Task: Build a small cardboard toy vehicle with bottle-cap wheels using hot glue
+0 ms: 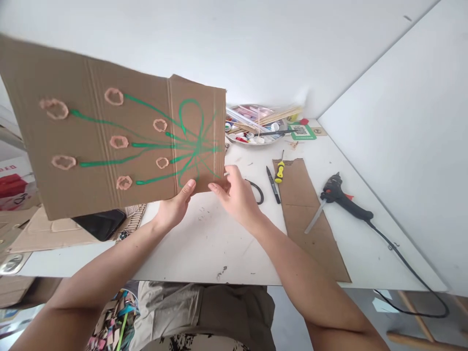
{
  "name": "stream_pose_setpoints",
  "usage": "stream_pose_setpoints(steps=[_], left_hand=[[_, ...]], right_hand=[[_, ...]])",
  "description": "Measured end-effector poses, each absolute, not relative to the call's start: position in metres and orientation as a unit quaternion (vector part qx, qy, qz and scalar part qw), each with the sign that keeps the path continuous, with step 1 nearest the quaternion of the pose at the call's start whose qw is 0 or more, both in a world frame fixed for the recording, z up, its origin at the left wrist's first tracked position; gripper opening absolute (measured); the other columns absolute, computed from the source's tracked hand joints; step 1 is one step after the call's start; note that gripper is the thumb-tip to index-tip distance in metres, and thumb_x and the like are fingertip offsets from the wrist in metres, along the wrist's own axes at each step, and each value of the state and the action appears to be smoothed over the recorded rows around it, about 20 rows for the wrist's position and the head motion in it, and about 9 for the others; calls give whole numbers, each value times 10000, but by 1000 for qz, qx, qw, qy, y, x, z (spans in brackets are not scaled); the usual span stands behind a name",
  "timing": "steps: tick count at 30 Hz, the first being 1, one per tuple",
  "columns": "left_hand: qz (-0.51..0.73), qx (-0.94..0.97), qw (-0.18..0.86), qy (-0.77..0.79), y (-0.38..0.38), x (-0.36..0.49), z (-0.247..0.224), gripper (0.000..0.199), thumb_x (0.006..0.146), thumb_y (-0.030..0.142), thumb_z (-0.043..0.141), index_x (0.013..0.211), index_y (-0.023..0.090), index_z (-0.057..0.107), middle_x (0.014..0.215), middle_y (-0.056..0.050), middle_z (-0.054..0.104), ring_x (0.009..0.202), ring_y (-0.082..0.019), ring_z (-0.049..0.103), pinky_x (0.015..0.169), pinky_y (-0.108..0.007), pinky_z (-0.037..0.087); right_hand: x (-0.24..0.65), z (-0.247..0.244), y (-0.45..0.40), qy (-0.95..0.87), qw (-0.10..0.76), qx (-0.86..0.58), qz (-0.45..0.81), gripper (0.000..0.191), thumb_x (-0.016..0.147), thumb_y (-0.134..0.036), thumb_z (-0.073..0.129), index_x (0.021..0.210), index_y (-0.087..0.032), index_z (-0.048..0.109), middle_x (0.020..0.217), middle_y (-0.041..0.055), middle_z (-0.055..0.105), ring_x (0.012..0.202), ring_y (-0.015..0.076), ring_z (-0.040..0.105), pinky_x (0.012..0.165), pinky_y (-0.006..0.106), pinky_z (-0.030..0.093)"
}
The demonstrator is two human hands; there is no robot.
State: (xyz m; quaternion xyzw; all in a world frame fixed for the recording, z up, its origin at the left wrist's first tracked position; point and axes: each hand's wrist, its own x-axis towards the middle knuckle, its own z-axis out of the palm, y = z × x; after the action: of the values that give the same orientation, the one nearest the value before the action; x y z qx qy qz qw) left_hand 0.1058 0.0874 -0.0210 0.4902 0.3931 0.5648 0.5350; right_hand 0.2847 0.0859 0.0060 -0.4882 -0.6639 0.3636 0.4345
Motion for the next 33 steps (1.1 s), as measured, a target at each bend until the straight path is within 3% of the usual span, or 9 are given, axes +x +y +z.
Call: stream_pose_setpoints(steps=[5,11,21,24,28,33], left_hand=[[552,487,566,371,85,110,-13,760,756,830,799,1250,255,742,1190,-97,825,1236,-369,761,1064,-568,662],[545,490,575,362,77,118,-12,770,794,814,778,1340,274,722,1234,-107,823,1255,-377,762,1113,-579,639],[526,511,574,365,74,122,-9,783,807,826,751,1376,289,722,1262,-106,821,1292,-389,743,1147,-584,618],[535,512,563,368,73,122,-8,790,803,822,761,1378,282,725,1264,-111,818,1297,-389,739,1156,-584,611],[557,492,541,395,74,118,-9,792,789,802,790,1383,285,708,1258,-118,814,1312,-407,726,1098,-589,649],[563,487,538,397,76,113,-9,844,756,805,816,1416,301,665,1229,-106,819,1277,-394,743,1014,-562,693]], right_hand=[[285,3,87,-695,390,-546,258,207,861,-335,641,1041,-275,557,820,19,789,603,200,679,628,333,520],[278,-1,88,-705,350,-589,182,211,839,-311,590,1040,-249,575,720,29,751,615,247,712,614,341,503],[271,0,89,-722,236,-646,77,252,839,-236,567,1081,-188,616,740,110,762,688,338,745,582,356,491],[274,2,88,-734,224,-635,82,284,856,-210,540,1122,-159,625,741,121,765,676,332,739,579,353,479],[286,4,90,-765,270,-557,176,261,947,-299,574,1190,-215,621,813,65,795,670,268,733,608,335,494],[293,9,92,-748,314,-514,281,195,955,-360,651,1124,-265,624,808,22,800,669,235,726,655,334,521]])
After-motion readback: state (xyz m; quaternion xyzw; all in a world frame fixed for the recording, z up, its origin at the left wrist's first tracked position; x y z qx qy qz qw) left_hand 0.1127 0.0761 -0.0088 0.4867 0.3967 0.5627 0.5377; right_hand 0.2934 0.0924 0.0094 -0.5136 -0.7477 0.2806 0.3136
